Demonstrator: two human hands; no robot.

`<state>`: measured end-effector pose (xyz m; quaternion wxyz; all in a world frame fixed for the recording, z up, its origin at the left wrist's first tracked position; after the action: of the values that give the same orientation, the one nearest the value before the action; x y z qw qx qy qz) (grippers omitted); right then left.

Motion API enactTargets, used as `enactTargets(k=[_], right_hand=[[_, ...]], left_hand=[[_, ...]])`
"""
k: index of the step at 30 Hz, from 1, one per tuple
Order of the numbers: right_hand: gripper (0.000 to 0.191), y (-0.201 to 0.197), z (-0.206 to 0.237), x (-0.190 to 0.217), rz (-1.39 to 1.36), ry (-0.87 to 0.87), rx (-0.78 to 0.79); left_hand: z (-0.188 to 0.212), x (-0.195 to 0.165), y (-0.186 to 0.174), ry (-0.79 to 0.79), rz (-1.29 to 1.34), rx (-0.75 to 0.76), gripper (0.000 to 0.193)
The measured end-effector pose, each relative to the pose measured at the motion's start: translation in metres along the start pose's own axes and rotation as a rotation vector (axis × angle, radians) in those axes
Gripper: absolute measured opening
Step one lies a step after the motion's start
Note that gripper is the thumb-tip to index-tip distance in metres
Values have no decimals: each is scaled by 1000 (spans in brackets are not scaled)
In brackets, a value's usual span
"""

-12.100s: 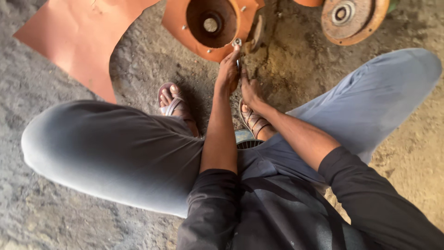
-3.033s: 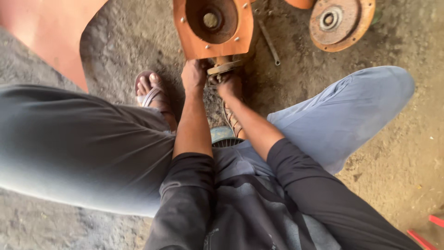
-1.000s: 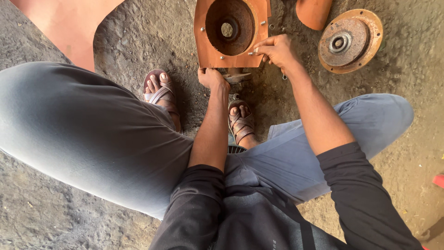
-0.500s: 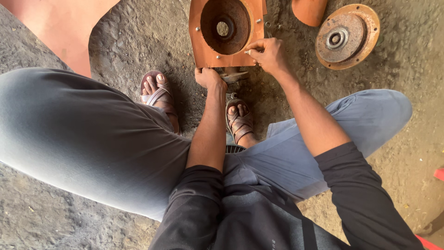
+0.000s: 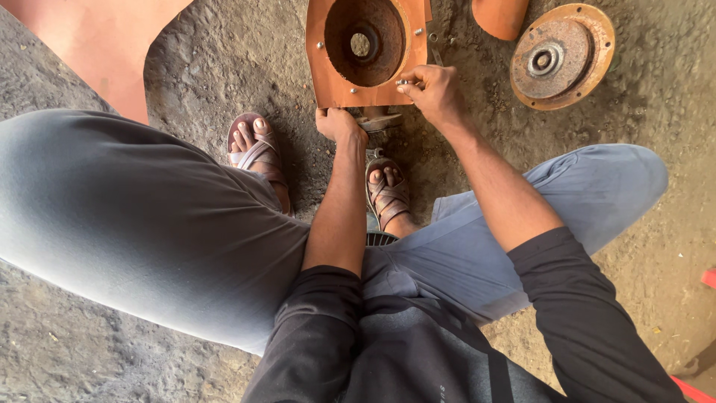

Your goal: The person sits on the floor and uses a wrench to tighten bolts on a circular orange mechanical part. They repeatedly adjust the part and tighten multiple bolts around its perimeter.

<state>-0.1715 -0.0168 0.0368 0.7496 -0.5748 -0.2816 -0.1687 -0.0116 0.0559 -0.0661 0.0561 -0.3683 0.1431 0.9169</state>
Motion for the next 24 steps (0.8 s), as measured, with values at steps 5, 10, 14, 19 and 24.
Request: enactTargets(k=[5, 10, 14, 19, 24], right_hand=[[20, 0, 0, 2, 68, -38, -53], [34, -1, 5, 1, 177, -85, -90], [35, 1, 12, 2, 160, -211, -120], [29, 8, 10, -8, 282, 25, -19], [61, -10, 24, 21, 323, -513, -275]], left_hand=[[-3, 6, -2, -35, -44, -12, 17], [-3, 6, -2, -7, 2, -4, 17], [-2, 6, -1, -17, -6, -4, 18], [4, 0, -1, -60, -64, -14, 19], [6, -5, 0, -15, -5, -18, 18]])
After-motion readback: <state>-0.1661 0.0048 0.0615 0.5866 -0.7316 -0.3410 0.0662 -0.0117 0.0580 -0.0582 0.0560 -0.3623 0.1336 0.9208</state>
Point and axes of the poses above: each hand's wrist, its own z-axis away from the middle knuckle, its own y-axis out of the palm, x = y × z, the point moved 5 cm from there along -z, towards the middle knuckle, and after that the axes turned 10 degrees about y, right-handed, at the moved point
